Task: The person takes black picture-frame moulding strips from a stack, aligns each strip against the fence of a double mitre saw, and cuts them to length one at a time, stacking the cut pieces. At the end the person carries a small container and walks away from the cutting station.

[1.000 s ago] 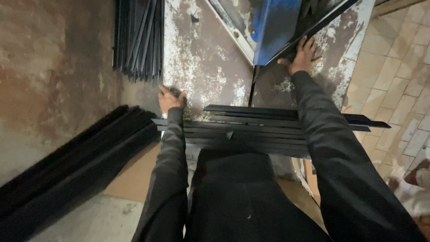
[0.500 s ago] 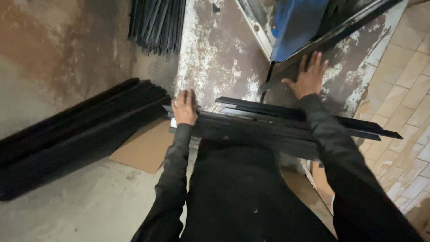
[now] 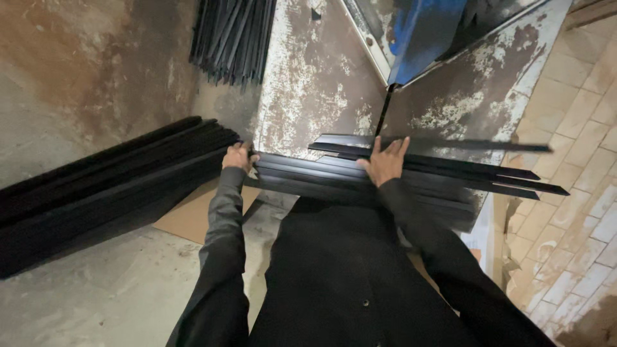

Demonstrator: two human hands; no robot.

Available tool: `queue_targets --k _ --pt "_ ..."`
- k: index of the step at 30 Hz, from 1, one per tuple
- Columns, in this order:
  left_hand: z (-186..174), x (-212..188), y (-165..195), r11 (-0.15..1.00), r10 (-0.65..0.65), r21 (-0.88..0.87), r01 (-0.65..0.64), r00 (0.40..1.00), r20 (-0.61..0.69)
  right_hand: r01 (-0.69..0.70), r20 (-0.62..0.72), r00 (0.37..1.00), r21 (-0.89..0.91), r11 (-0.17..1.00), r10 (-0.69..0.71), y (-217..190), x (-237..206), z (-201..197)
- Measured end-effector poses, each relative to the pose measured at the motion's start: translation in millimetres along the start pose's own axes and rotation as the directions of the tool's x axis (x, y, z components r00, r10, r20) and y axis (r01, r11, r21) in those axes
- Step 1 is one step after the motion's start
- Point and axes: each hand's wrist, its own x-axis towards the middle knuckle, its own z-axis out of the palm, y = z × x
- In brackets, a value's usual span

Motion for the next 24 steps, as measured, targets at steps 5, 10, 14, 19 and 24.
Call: queue_targets --k 5,10,14,19,24 --pt "-5 2 -14 0.994 0.069 -0.079 -0.074 0.995 -0.066 0.050 0.011 0.999 -0.021 0.999 -0.049 -26 -19 2" --pt "-31 -7 -19 0.945 0.303 -0.064 -0.322 0.931 -0.206 0.083 -0.034 0.996 0.241 0.967 -0.077 -7 -25 4" --pt "-95 -33 -4 0.816 0.428 -0.402 -0.415 0.902 -0.062 0.393 -0.327 0.909 0.460 0.796 -0.260 13 -47 10" --pt "-157 -64 19 0.832 0.393 -0.413 -0.370 0.919 -0.032 0.376 -0.234 0.926 0.543 0.751 -0.295 36 -76 -15" --pt "-114 -37 57 0.602 0.239 -0.796 -0.057 0.965 0.111 0.392 -0.427 0.886 0.488 0.780 -0.178 138 -27 -62"
